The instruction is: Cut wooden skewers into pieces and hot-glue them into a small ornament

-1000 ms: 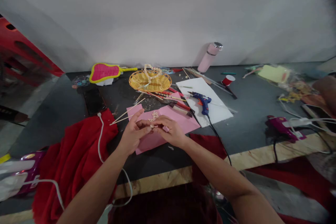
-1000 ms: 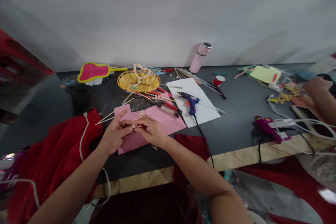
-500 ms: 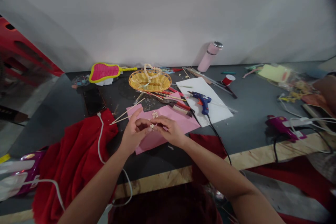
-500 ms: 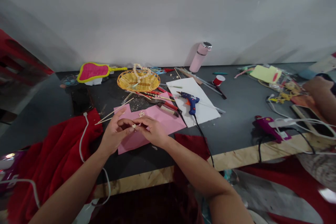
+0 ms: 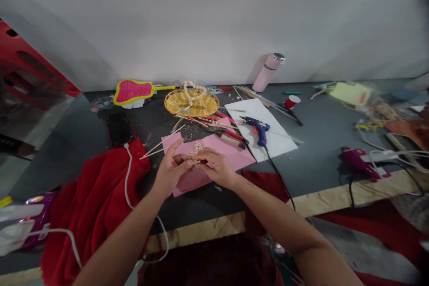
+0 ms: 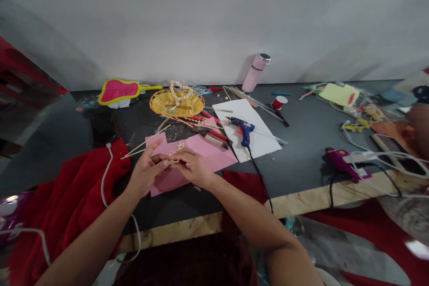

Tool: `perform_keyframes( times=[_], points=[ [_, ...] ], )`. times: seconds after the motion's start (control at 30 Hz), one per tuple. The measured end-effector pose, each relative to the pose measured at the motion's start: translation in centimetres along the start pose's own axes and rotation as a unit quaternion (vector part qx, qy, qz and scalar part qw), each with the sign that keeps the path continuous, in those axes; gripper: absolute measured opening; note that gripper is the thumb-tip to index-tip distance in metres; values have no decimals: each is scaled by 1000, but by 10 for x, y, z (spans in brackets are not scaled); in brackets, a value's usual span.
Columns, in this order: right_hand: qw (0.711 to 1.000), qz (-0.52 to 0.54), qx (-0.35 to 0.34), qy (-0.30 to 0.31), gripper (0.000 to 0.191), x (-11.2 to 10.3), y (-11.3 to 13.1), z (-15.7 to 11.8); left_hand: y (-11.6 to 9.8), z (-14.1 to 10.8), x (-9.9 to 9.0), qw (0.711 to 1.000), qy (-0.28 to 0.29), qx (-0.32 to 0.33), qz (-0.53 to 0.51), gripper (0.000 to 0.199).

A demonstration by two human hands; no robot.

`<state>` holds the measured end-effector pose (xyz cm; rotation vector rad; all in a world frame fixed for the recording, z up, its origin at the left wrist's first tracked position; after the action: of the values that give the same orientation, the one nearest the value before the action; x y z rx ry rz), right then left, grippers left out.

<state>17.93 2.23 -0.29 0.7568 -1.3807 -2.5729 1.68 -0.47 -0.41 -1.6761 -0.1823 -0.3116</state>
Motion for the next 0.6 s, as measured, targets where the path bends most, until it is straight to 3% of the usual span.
perform_keyframes(
  times=[0.17, 0.33, 0.6],
  points=[
    [1000, -14, -6, -6, 19, -1, -1, -1, 2, 0, -2, 999, 2, -14, -44, 71],
    [1000, -17, 0, 6, 20, -1, -2, -2, 2, 0, -1, 998, 14, -29, -52, 80],
    [996, 45, 68, 44, 29, 1, -2, -3, -4, -1, 2, 1000, -9, -14, -1, 84]
  ],
)
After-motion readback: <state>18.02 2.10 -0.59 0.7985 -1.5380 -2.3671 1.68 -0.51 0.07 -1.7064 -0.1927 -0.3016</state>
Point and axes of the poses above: each hand's wrist, its own z-axis towards the middle knuckle, its own x-axis out of the palm, y = z × x, the point moved 1 cm from there along z, towards the middle knuckle, and after that the axes turned 2 degrees about z, right-handed, at the moved point
